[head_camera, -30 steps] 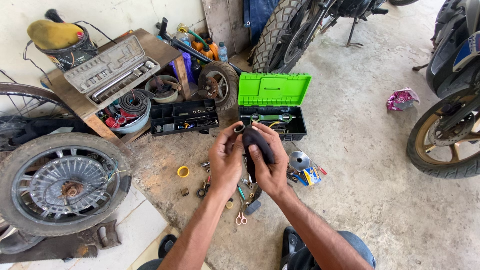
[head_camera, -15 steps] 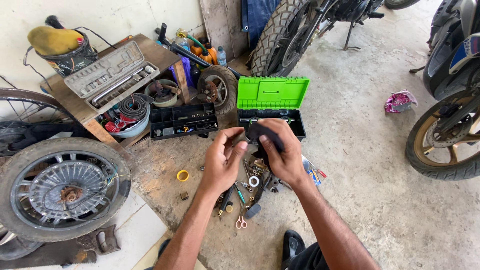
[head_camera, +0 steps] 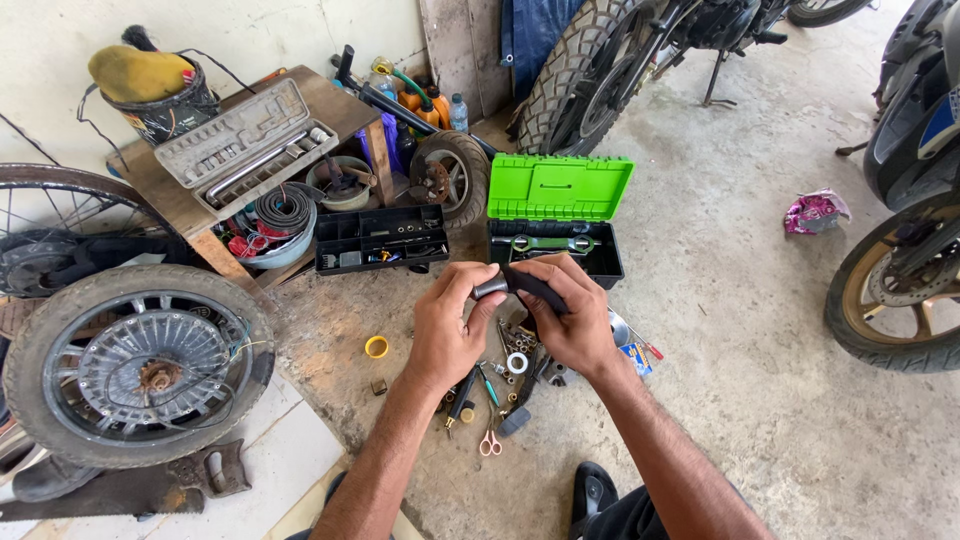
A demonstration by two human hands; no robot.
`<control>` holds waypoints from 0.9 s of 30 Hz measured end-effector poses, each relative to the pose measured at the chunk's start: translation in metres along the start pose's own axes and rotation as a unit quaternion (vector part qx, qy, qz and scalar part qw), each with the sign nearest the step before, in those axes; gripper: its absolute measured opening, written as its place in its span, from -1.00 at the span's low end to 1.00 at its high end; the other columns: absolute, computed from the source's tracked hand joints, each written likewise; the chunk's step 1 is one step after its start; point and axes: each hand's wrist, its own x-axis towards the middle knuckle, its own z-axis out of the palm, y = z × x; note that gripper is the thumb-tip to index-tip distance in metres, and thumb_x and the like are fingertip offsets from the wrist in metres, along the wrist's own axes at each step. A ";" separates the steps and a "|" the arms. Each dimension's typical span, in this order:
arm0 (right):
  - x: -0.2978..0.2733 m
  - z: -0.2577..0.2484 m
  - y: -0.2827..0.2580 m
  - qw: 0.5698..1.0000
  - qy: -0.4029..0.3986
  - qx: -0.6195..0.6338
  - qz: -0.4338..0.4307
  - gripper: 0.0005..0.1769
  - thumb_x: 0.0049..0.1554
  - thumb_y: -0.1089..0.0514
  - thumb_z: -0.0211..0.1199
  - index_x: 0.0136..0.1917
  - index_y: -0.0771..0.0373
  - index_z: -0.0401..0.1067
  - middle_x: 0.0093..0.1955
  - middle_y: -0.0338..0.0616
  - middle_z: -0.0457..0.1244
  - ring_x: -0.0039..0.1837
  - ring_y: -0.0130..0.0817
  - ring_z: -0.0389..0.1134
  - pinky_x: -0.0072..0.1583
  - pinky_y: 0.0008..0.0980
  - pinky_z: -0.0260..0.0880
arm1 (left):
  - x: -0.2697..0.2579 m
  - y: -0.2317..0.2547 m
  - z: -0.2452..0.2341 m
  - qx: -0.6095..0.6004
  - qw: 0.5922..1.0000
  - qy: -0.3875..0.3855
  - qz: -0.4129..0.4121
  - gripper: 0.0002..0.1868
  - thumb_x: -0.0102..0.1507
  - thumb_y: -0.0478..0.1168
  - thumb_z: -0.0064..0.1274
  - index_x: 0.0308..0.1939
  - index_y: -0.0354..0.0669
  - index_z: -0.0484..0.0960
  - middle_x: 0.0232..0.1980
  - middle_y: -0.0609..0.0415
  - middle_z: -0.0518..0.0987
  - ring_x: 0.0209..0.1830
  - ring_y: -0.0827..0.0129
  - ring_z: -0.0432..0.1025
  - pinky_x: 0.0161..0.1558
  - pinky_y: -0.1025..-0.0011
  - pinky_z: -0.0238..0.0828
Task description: The person handles various motorcycle parts and tools spread on a floor, picking up and cleaning a metallic component with a black cloth. They use pliers to manipulate small parts and sort items within two toolboxes.
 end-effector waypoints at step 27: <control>-0.010 0.012 0.034 0.703 0.014 0.545 0.457 -0.62 0.23 -0.03 0.33 0.23 0.15 0.41 -0.07 -0.14 0.37 -0.21 -0.36 0.40 -0.27 -0.38 0.40 | -0.003 -0.014 -0.015 -0.376 0.869 0.026 -0.321 -0.64 0.37 -0.18 0.03 0.17 -0.33 0.52 -0.09 -0.03 0.62 -0.13 0.34 0.57 0.01 0.33 0.64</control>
